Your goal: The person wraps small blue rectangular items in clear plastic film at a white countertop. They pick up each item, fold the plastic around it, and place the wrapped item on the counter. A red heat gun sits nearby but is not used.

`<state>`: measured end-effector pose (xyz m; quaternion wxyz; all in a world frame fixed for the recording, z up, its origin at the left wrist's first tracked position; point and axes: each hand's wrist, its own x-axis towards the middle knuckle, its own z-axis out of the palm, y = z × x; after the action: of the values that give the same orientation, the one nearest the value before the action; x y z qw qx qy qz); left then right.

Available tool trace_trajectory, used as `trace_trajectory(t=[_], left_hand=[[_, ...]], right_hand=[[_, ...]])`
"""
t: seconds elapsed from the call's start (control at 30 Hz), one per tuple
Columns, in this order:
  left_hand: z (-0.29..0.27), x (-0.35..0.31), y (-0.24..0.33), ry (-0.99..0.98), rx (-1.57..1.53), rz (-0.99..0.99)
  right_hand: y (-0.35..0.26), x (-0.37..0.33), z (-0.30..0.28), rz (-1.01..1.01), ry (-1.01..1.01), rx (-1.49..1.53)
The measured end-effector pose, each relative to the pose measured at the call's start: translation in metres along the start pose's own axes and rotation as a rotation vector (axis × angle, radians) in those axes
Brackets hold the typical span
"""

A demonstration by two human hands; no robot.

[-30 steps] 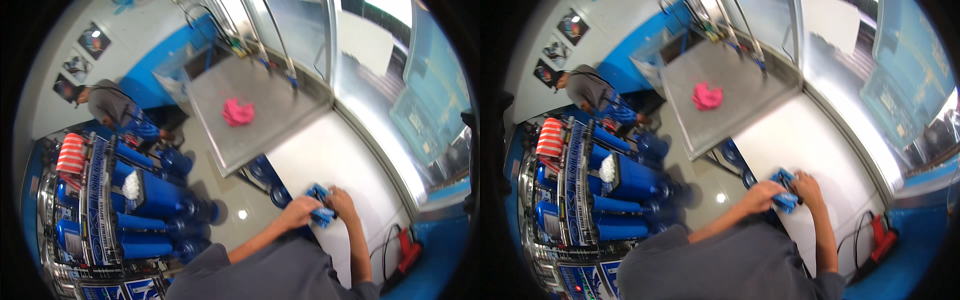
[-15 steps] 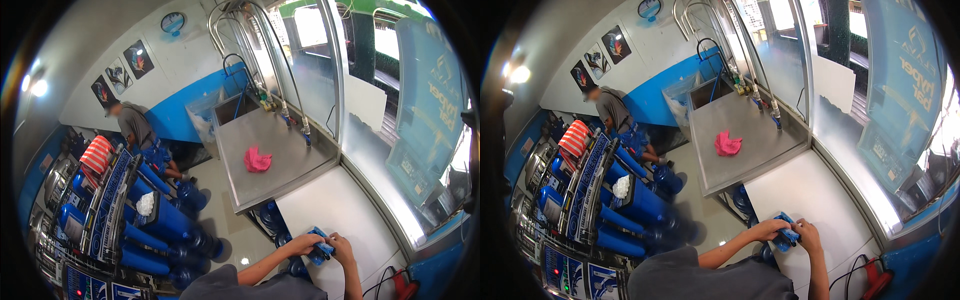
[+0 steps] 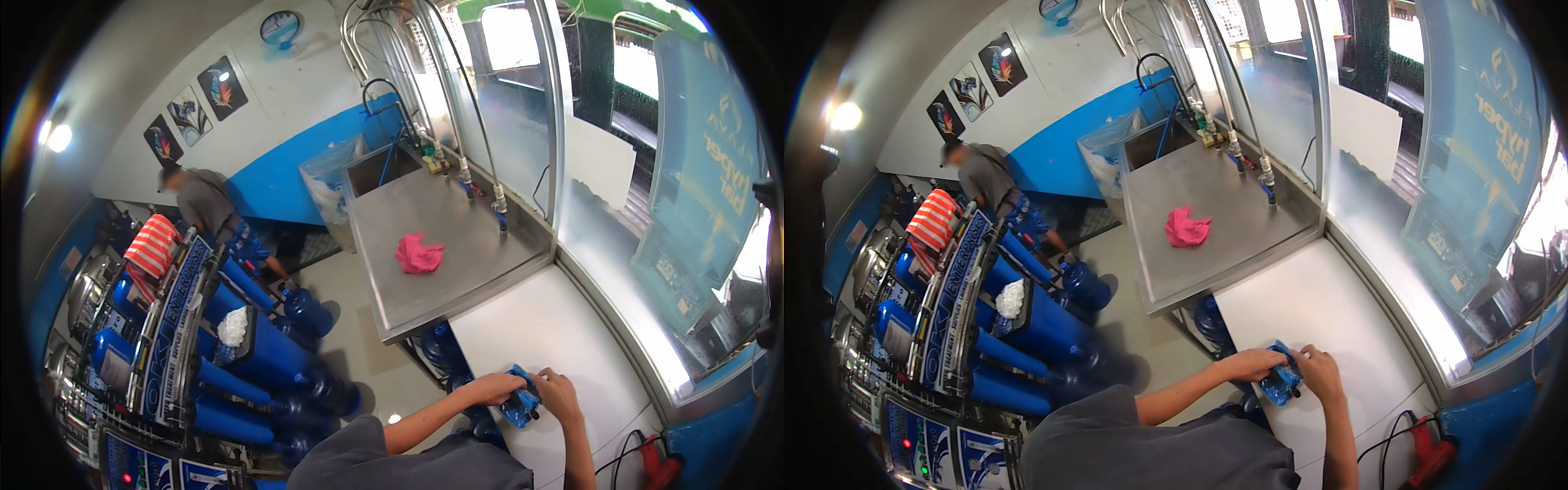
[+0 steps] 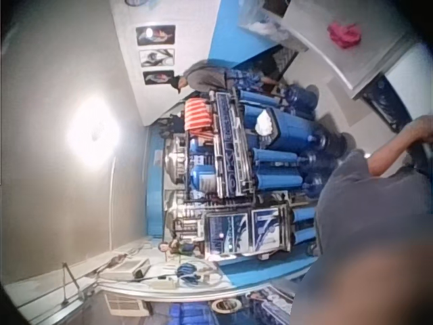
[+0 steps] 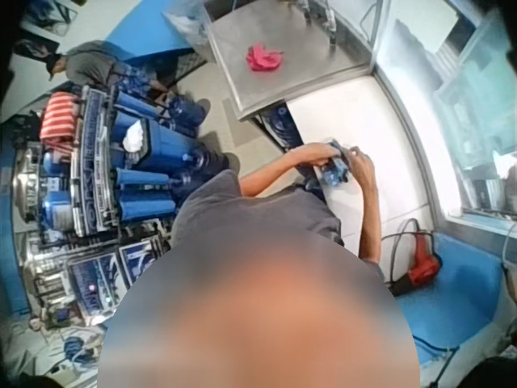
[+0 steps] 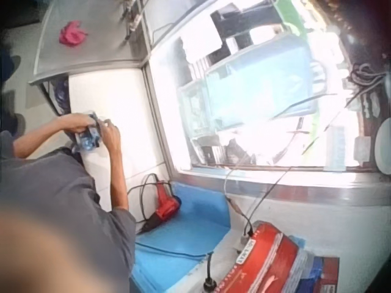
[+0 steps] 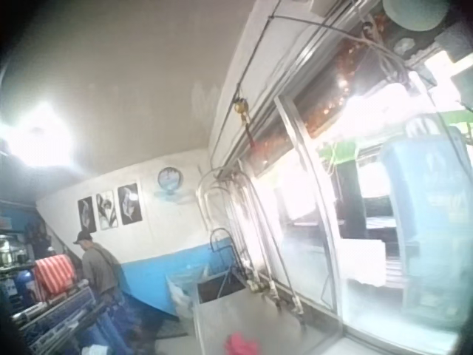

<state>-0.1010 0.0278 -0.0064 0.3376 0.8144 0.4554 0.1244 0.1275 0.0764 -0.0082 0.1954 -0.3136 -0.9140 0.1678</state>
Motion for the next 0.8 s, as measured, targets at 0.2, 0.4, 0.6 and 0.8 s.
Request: trace_trajectory(t=[0.2, 0.4, 0.6, 0.8], left_hand=[[0.0, 0.016, -0.008, -0.058, 0.004, -0.04], [0.007, 0.02, -0.013, -0.052, 0.087, -0.002], [0.009, 0.004, -0.007, 0.097, 0.022, 0.035], [0.013, -0.014, -0.003, 0.211, -0.056, 0.041]], right_hand=[[0.003, 0.015, 0.002, -0.057, -0.073, -0.049], [0.015, 0.017, 0.008, -0.112, -0.284, -0.187], [0.012, 0.018, 0.017, -0.015, -0.352, -0.151], [0.014, 0.027, 0.023, -0.02, -0.463, -0.308]])
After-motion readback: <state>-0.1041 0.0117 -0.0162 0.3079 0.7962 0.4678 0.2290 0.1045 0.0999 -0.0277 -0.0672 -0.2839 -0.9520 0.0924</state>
